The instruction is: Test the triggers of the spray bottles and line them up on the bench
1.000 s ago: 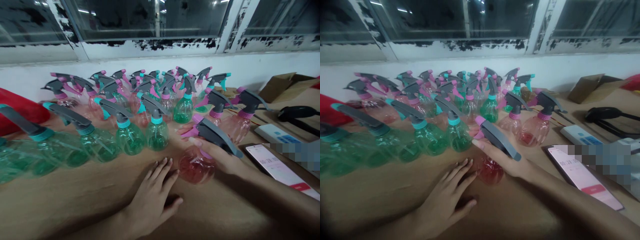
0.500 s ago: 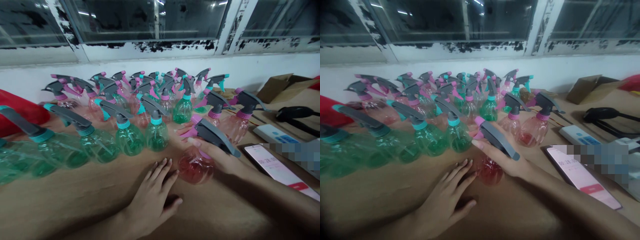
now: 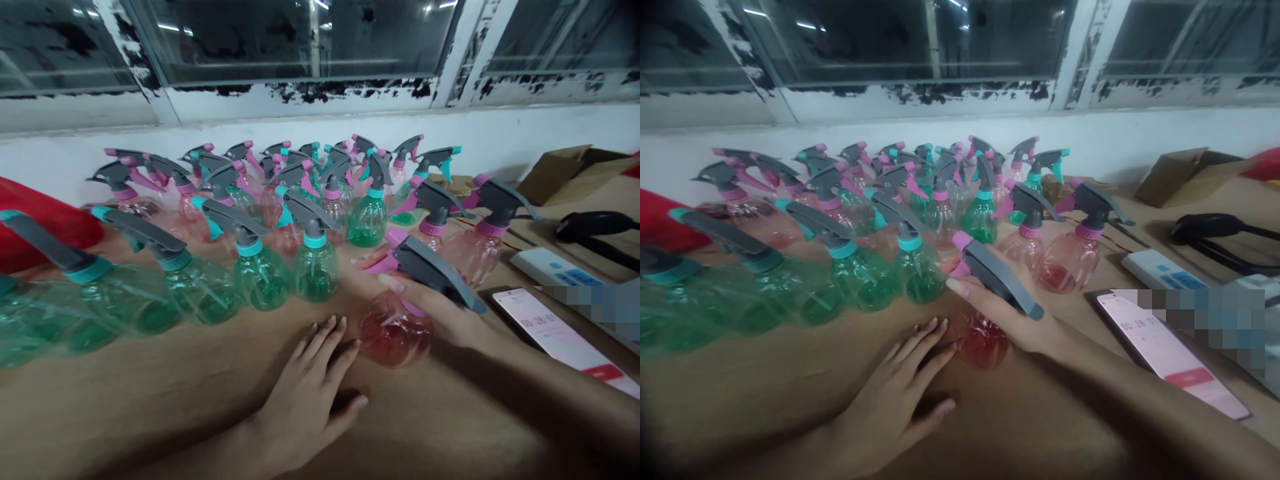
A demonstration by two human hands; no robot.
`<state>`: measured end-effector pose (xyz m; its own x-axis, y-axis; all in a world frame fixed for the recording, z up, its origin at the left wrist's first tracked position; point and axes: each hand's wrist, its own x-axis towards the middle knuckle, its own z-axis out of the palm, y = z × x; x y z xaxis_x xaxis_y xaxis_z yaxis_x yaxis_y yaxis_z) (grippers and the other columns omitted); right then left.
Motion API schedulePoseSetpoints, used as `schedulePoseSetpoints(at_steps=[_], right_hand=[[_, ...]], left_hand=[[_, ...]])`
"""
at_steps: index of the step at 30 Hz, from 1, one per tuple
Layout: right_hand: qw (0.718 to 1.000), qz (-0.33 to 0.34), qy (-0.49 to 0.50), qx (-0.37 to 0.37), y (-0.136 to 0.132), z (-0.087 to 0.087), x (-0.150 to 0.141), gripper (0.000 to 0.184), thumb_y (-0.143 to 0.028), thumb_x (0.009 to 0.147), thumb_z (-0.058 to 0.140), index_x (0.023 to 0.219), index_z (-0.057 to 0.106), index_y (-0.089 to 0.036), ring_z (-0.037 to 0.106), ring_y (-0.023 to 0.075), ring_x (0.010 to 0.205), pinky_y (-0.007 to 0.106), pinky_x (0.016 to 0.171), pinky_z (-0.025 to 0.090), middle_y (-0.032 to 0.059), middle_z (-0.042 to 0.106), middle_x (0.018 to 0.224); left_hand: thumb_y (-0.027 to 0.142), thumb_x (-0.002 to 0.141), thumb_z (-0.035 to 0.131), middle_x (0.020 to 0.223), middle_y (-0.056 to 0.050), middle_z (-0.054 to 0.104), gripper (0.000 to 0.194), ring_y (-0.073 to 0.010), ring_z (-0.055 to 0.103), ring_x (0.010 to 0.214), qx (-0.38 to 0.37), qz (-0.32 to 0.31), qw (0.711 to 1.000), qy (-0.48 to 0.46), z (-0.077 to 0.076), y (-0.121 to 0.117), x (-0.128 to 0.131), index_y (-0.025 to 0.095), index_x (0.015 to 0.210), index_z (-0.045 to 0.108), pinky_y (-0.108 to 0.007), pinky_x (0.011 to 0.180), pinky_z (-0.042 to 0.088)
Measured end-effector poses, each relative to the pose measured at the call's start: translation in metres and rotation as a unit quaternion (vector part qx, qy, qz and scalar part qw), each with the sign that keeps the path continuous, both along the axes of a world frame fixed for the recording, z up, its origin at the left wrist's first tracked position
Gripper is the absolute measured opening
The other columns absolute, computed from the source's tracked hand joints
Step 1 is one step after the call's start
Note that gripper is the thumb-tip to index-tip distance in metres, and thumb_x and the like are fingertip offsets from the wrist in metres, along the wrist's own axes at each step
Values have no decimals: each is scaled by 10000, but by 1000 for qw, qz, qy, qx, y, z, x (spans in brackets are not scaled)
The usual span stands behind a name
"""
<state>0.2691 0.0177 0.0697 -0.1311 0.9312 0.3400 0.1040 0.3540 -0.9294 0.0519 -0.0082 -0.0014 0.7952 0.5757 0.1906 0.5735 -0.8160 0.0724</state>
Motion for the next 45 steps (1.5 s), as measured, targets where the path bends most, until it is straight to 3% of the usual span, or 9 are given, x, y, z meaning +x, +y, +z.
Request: schedulePoseSetpoints(at_steps=[5,13,20,32,41,45], right_hand=[[1000,-4,-14,-9,-2,3,0,166,-391,805,639,921,687,-283,646,247,999,397,843,528,15,725,914],[1000,-9,-1,17,0,0,0,106,-351,812,651,899,677,-296,632,213,1030,363,889,510,-11,701,1037],[999,-2,11,-43,0,-11,4,245,-372,832,628,1064,660,-303,660,220,952,365,799,548,3,715,1019],[999,4,27,-25,3,-12,1,228,-415,810,634,1003,656,-295,640,239,1011,385,839,525,11,705,1051],[999,12,24,-40,2,-20,5,197,-417,837,599,960,687,-291,641,237,1024,381,853,525,16,726,961],[999,-1,17,-38,2,-15,2,210,-423,828,605,969,685,-289,627,244,1049,406,917,491,12,725,962]], left_hand=[[422,903,545,1486,-128,312,551,-316,248,1367,1,0,1000,-11,0,-1,-1,146,1364,421,-501,1051,328],[422,916,530,1492,-137,294,541,-319,236,1371,-3,-1,1000,-6,1,0,-1,146,1367,421,-501,1055,319],[406,898,555,1485,-142,308,550,-318,242,1369,-5,-5,1000,-10,1,0,-1,139,1361,424,-507,1049,331],[405,888,577,1487,-151,300,561,-319,244,1369,-7,-1,1000,3,2,-1,-1,139,1359,427,-515,1047,332],[401,892,567,1487,-145,303,557,-323,246,1367,-6,-4,1000,-2,2,0,-2,141,1362,422,-513,1043,336],[401,899,557,1485,-139,310,540,-320,258,1363,-7,-3,1000,-10,1,0,-1,145,1356,428,-511,1040,343]])
